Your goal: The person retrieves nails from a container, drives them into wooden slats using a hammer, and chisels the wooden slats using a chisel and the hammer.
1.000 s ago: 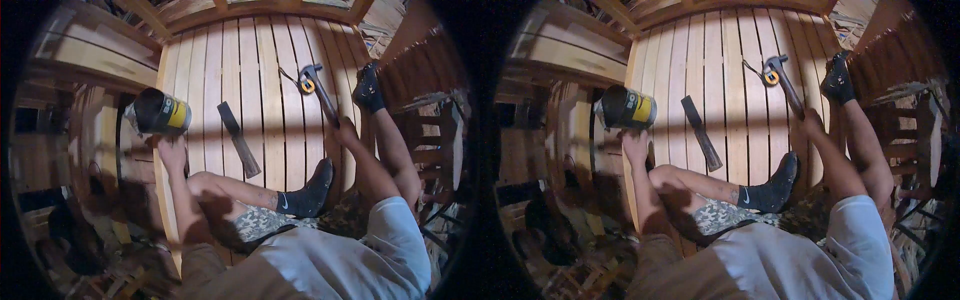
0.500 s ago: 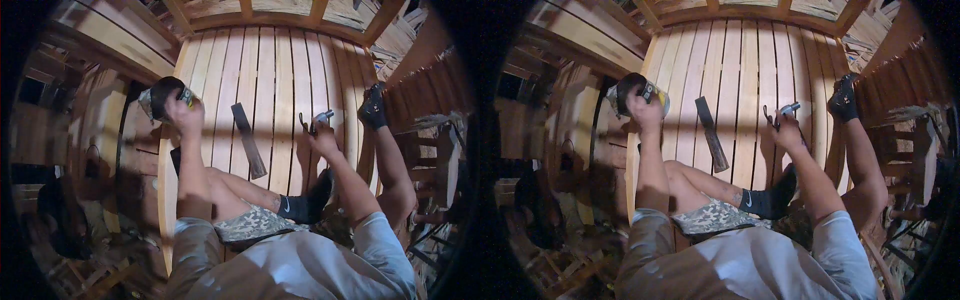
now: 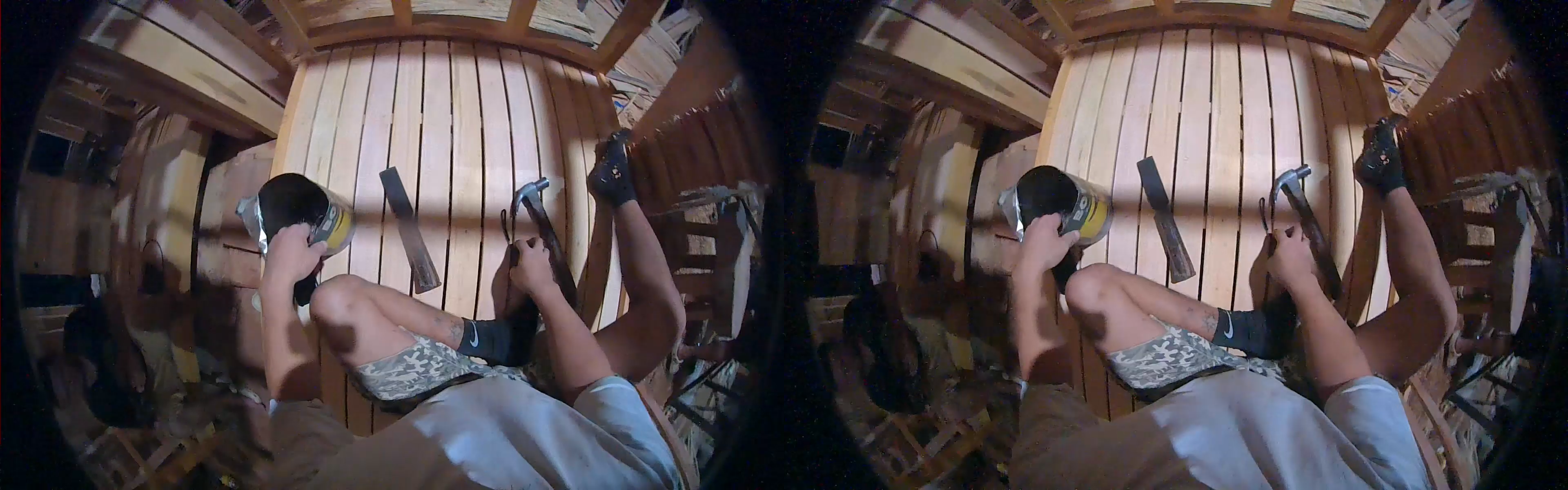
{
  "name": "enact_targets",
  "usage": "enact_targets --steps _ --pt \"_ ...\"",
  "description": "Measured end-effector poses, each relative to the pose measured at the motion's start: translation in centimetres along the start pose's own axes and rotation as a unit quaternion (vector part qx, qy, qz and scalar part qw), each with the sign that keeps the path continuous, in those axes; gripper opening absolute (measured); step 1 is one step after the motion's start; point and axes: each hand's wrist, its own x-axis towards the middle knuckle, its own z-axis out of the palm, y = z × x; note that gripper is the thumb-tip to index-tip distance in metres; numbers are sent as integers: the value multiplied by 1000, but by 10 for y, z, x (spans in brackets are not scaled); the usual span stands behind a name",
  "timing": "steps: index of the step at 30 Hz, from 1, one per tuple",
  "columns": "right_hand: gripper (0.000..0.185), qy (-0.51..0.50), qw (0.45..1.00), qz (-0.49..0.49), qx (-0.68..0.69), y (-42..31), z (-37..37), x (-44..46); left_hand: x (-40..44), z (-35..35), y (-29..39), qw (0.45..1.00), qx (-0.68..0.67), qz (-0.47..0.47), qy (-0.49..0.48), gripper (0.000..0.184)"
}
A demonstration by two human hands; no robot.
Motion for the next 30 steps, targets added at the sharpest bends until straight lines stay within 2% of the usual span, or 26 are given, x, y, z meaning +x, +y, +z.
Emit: enact_targets --steps 1,2,4,5,6,7,8,9,10,12,14,15,17,18,19,20,21,23,24,26,30 --pt "61 1 1000 6 0 3 -1 0 1 -8 3 995 -68 -42 -63 39" --pt "57 -24 1000 -2 -13 3 -1 2 10 -4 -9 995 -67 -38 -61 39" --pt "54 -49 998 -11 -27 3 2 4 37 9 -42 928 -348 -75 -109 44" --pt "47 -89 994 -24 -59 3 3 8 53 -2 -41 967 -226 -40 -109 48" --pt "41 -130 986 -36 -93 3 4 9 73 14 -48 992 -98 -44 -72 46" --pt "41 -126 987 -38 -96 2 4 6 90 23 -47 986 -93 -68 -122 42" --pt "35 -71 993 -26 -92 -2 7 -1 108 37 -49 986 -96 -71 -117 42" --pt "30 -15 996 -18 -87 -6 7 -2 119 48 -53 984 -42 -71 -158 44" --pt "30 -12 996 -26 -90 -10 6 2 130 58 -58 978 11 -67 -200 46" --pt "36 -24 983 -109 143 -26 -12 8 144 74 -65 963 67 -61 -255 47" --pt "41 -55 943 -130 303 -84 -52 9 145 87 -68 958 83 -67 -267 47" --pt "44 -46 896 -145 418 -113 -54 19 143 93 -67 958 89 -69 -265 47" --pt "43 -43 819 -209 532 -195 -78 23 137 95 -62 961 100 -79 -247 47" --pt "41 -48 815 -266 513 -231 -85 25 132 96 -59 962 104 -86 -237 47" --pt "37 -50 779 -302 547 -269 -61 40 127 95 -56 963 106 -95 -229 47" --pt "33 -32 796 -348 494 -299 -73 30 121 93 -55 963 108 -103 -223 47" --pt "29 49 796 -399 453 -327 -68 25 115 93 -55 964 105 -113 -216 47" --pt "27 72 816 -456 348 -362 -47 27 102 92 -45 965 102 -121 -208 47" --pt "26 74 833 -468 287 -369 -49 18 97 94 -41 965 104 -123 -206 47" --pt "24 93 821 -522 212 -371 -53 4 92 97 -37 964 110 -124 -208 47" --pt "25 62 828 -530 172 -352 -42 7 89 102 -36 960 130 -117 -217 48"
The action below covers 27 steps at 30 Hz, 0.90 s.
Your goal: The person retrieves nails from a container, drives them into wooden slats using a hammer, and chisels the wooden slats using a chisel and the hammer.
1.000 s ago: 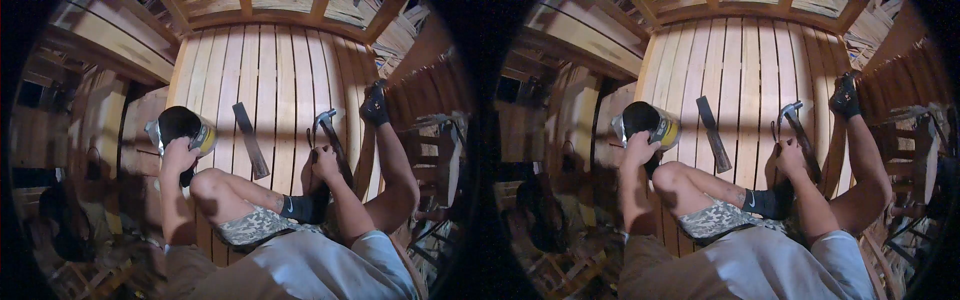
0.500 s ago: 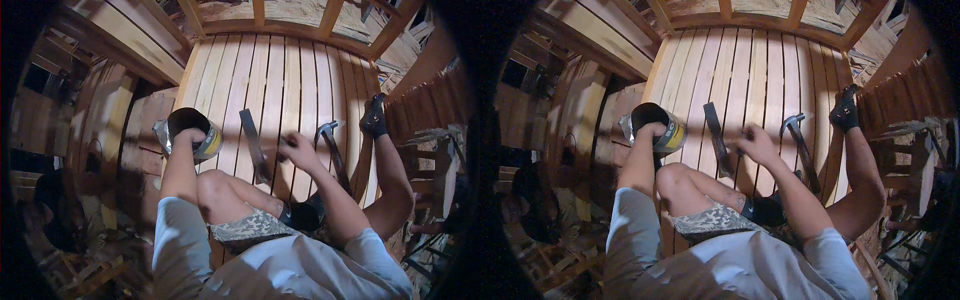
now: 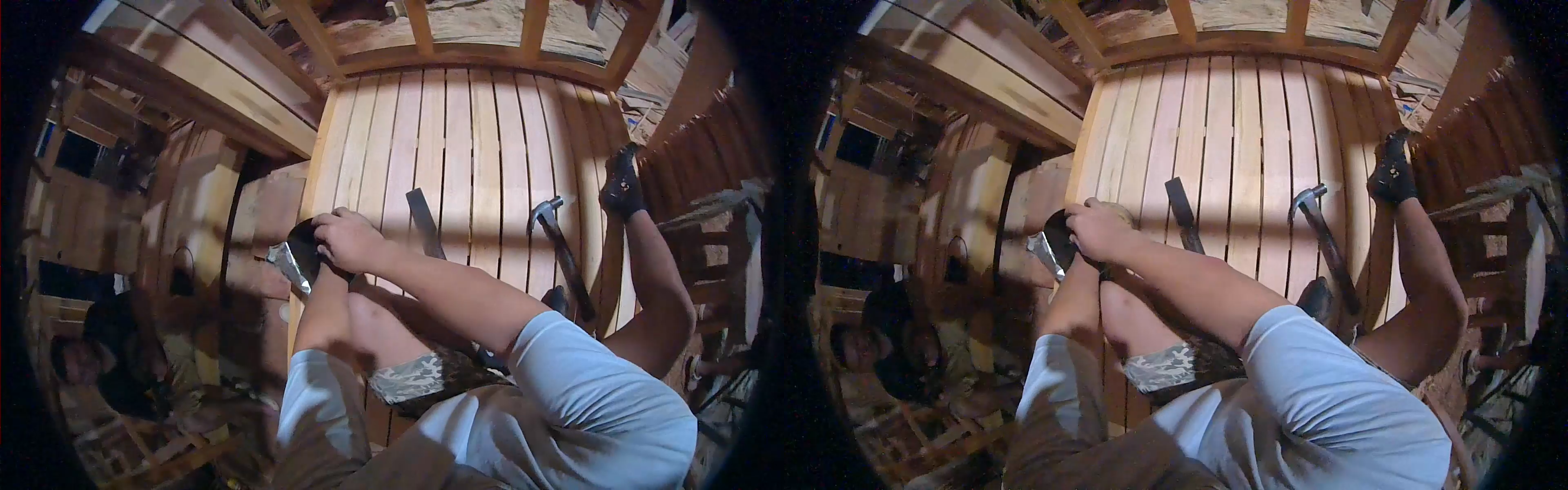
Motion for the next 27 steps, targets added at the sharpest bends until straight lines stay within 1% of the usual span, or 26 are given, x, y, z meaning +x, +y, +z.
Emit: enact_targets --steps 1,2,4,5,6,7,8,9,10,11,12,14,15,16,17,18,19,20,21,22,23,24,25,26,27 --pt "25 30 998 -45 43 15 7 -8 2 3 1 1000 8 1 -3 48" --pt "25 61 991 -88 85 20 -2 -17 2 4 2 1000 17 5 -8 48" --pt "25 92 977 -11 191 28 -37 -55 3 6 4 999 40 10 -15 48" --pt "27 113 981 46 149 45 -51 -77 4 7 3 998 53 12 -17 48" --pt "29 166 969 130 126 69 -57 -106 5 8 2 998 66 16 -19 48" --pt "32 214 946 215 112 92 -63 -136 4 7 0 996 82 18 -20 48" --pt "39 285 934 216 28 137 -63 -175 5 6 -2 996 84 11 -23 48" --pt "47 297 900 298 -116 162 -75 -213 6 3 -2 997 76 -4 -26 48" --pt "55 255 862 406 -163 182 -88 -252 15 7 -6 998 23 -40 -34 46" --pt "57 226 831 450 -236 205 -94 -289 45 15 -14 990 87 -11 -113 45" --pt "58 204 767 555 -248 189 -112 -306 48 30 -24 998 19 -13 -50 41" --pt "53 107 762 613 -179 170 -145 -331 61 32 -42 994 -65 -39 -82 39" --pt "53 111 755 621 -179 167 -142 -340 67 33 -50 988 -107 -55 -97 38" --pt "49 115 767 605 -180 165 -135 -347 66 34 -57 989 -99 -49 -95 38" --pt "45 118 780 587 -183 165 -129 -351 66 35 -62 997 -66 5 -41 37" --pt "45 125 778 587 -184 175 -126 -356 66 37 -69 997 -36 59 16 36" --pt "39 127 791 575 -169 191 -121 -354 70 33 -80 985 -17 142 96 36" --pt "35 126 801 564 -156 203 -116 -357 77 30 -89 985 -12 142 100 36" --pt "30 157 801 560 -140 195 -122 -355 68 17 -84 995 -6 54 89 37" --pt "30 159 799 562 -143 191 -125 -357 54 2 -76 997 0 -32 76 40" --pt "28 85 794 584 -147 188 -130 -361 17 -23 -59 993 -32 -47 100 45" --pt "27 10 783 603 -152 185 -135 -365 22 -19 -58 994 -36 -41 98 45" --pt "28 -53 771 613 -165 185 -139 -372 32 -14 -66 989 -74 -39 125 44" --pt "28 -53 771 611 -171 184 -145 -378 40 -15 -74 981 -113 -41 153 44" --pt "29 -98 771 609 -160 180 -148 -377 54 -18 -84 990 56 63 115 44"
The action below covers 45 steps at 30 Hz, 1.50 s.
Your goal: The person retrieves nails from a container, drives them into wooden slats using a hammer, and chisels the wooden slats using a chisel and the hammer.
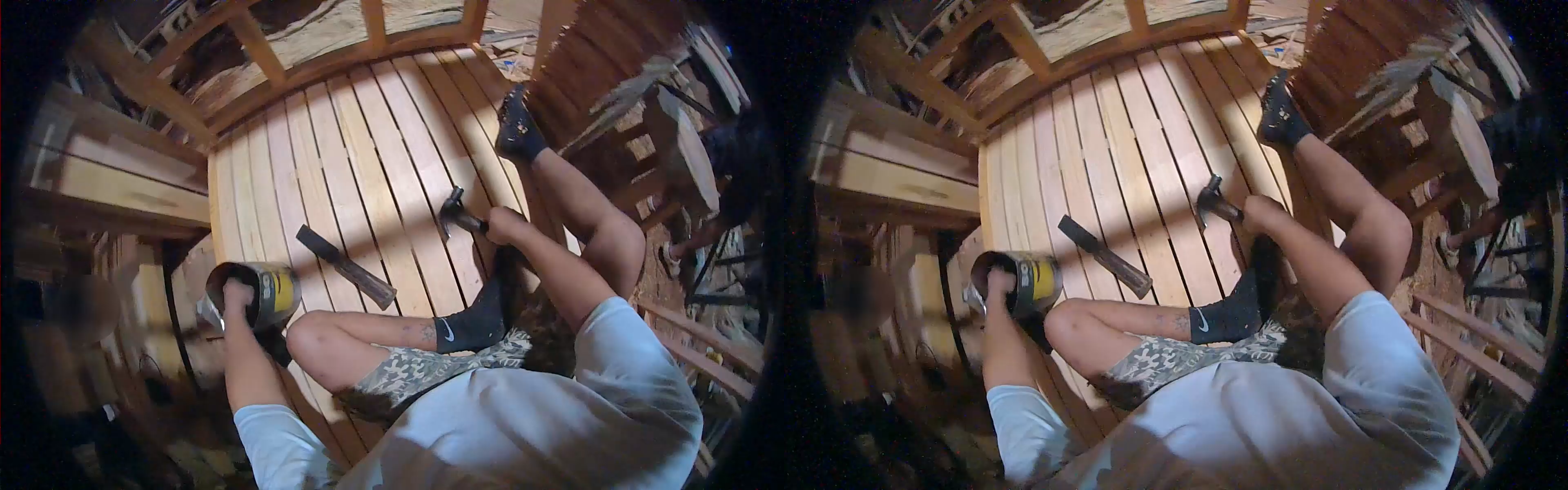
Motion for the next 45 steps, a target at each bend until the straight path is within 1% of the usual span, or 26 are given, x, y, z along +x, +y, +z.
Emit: enact_targets --steps 2,3,4,5,6,7,9,11,12,13,15,16,17,19,20,21,22,24,27,28,33,35,40,41,42,45 --pt "33 -25 999 -28 17 -12 -9 -15 1 -20 -10 981 136 127 -49 43" --pt "37 -3 992 -105 65 -8 -10 -18 -10 -38 -2 983 117 132 -51 42" --pt "38 -28 988 -113 100 -17 -18 -23 -12 -33 -11 993 -24 113 37 42" --pt "39 -22 984 -85 153 -17 -10 -18 -28 -53 -3 997 -51 55 12 42" --pt "39 20 976 -128 177 -13 1 -11 -40 -64 -4 994 -91 62 19 46" --pt "43 -2 983 -90 162 -28 -14 -19 -46 -71 -5 990 -124 52 45 49" --pt "42 23 974 -119 192 -17 6 7 -66 -101 2 993 -109 43 -6 57" --pt "43 81 966 -137 205 -12 9 20 -90 -123 9 970 -238 -18 -47 59" --pt "42 83 956 -157 232 3 13 43 -75 -99 -7 919 -384 -3 -85 43" --pt "41 85 946 -175 260 25 17 69 -81 -99 -11 919 -385 -12 -84 43" --pt "37 309 909 -219 173 60 -1 89 -94 -101 -2 768 -626 -26 -134 25" --pt "36 344 906 -222 111 66 -27 86 -104 -106 10 722 -682 -73 -88 13" --pt "34 378 897 -222 48 72 -60 78 -101 -105 8 721 -683 -75 -87 13" --pt "34 407 889 -210 15 107 -106 76 -86 -99 5 770 -623 -57 -124 20" --pt "38 347 927 -144 10 110 -132 60 -76 -93 9 769 -624 -58 -127 20" --pt "42 285 956 -77 3 109 -149 47 -61 -86 17 928 -362 -24 -87 25" --pt "42 285 955 -78 2 126 -148 55 -47 -77 23 997 -64 13 -37 30" --pt "55 187 982 24 -14 191 -135 87 -14 -45 30 996 -68 0 -53 37" --pt "55 189 979 71 -10 220 -98 101 17 5 28 994 -65 -1 -85 43" --pt "68 164 983 78 -13 196 -107 81 23 15 29 993 -52 11 -103 42" --pt "74 100 989 87 62 179 -125 69 42 66 22 972 -132 -55 -187 33" --pt "76 73 991 100 52 178 -129 70 68 119 18 978 17 11 -209 34" --pt "73 130 981 142 -2 156 -118 64 -9 35 58 976 65 108 -176 32" --pt "73 141 978 152 -11 157 -116 63 -8 30 59 981 13 67 -181 32" --pt "73 142 979 145 -11 160 -115 63 19 75 45 985 -41 102 -131 31" --pt "73 115 985 125 19 170 -120 65 6 71 56 987 -44 37 -147 32"
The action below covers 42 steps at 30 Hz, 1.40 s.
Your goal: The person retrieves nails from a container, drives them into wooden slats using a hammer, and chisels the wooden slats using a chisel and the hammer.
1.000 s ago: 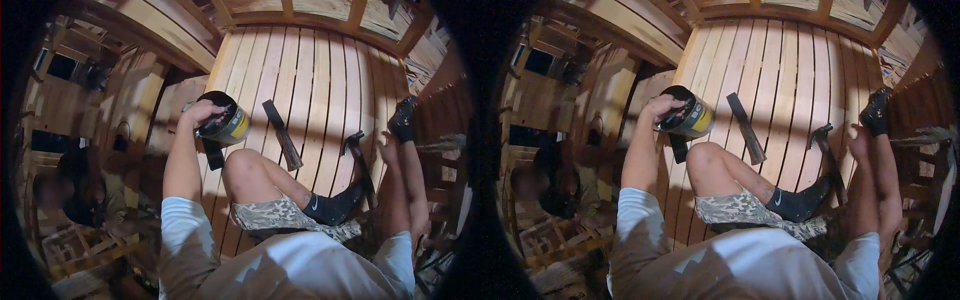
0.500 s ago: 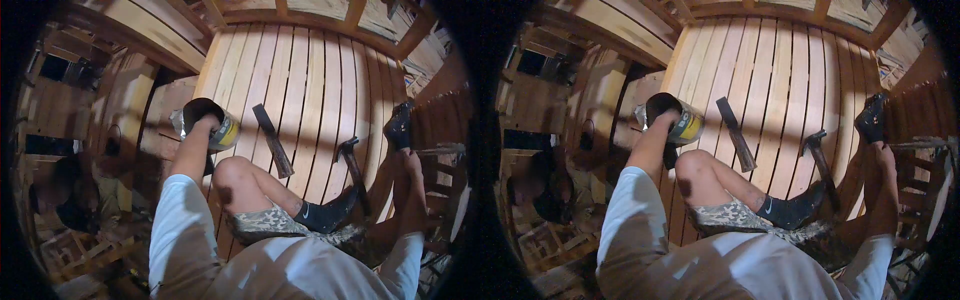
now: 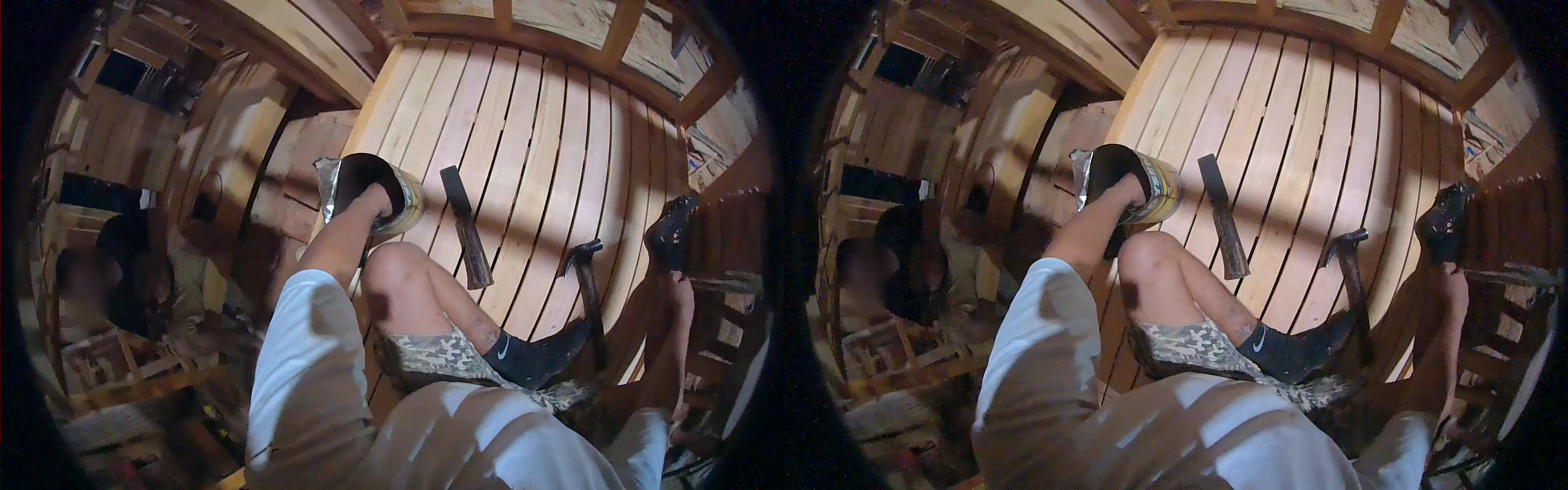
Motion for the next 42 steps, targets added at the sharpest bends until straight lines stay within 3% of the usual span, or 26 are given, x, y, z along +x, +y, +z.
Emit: enact_targets --steps 2,4,7,10,12,16,18,21,22,24,25,26,27,29,30,31,33,35,37,39,42 --pt "73 -3 1000 23 -17 -9 -2 -11 -22 -11 7 999 -5 -35 -2 33" --pt "73 6 1000 20 -23 -17 -8 -23 -51 -29 20 978 -143 -150 -4 35" --pt "73 6 999 15 -40 -11 -6 -27 -73 -39 22 973 -167 -155 34 39" --pt "72 10 998 5 -54 -11 -5 -31 -71 -52 7 973 -166 -135 88 39" --pt "71 18 998 7 -61 -10 -6 -31 -81 -65 3 950 -185 -99 230 41" --pt "70 25 998 20 -58 -9 -5 -28 -129 -105 1 960 -173 -19 220 36" --pt "69 25 998 34 -55 -18 -11 -41 -148 -111 1 952 -173 -22 252 27" --pt "69 17 996 42 -73 -32 -17 -58 -162 -110 -13 880 -419 -3 222 21" --pt "67 28 996 44 -72 -31 -16 -58 -162 -106 -18 881 -418 -2 221 21" --pt "65 40 996 43 -70 -40 -16 -61 -169 -100 -22 795 -572 12 201 23" --pt "62 88 995 40 -39 -50 -15 -64 -175 -100 -20 794 -574 11 202 23" --pt "59 136 990 37 -7 -58 -13 -64 -180 -101 -19 754 -624 -1 205 23" --pt "54 141 980 -98 102 -55 5 -35 -184 -102 -17 710 -673 -13 207 24" --pt "46 137 912 -245 298 -80 47 -10 -184 -99 -20 686 -697 -2 210 22" --pt "42 134 876 -258 386 -124 59 -41 -185 -98 -21 662 -718 10 212 21" --pt "44 -50 862 -174 473 -187 21 -119 -186 -95 -20 663 -718 10 212 21" --pt "50 -269 696 -189 639 -265 38 -171 -188 -91 -16 614 -737 -9 282 26" --pt "59 -451 537 -208 681 -335 63 -216 -196 -90 -2 606 -728 6 321 25" --pt "65 -568 373 -149 718 -398 83 -268 -211 -91 18 610 -695 12 381 17" --pt "68 -618 293 -81 725 -447 106 -307 -220 -86 38 615 -660 8 432 14" --pt "68 -621 229 5 750 -482 116 -348 -256 -85 96 591 -606 19 532 15"
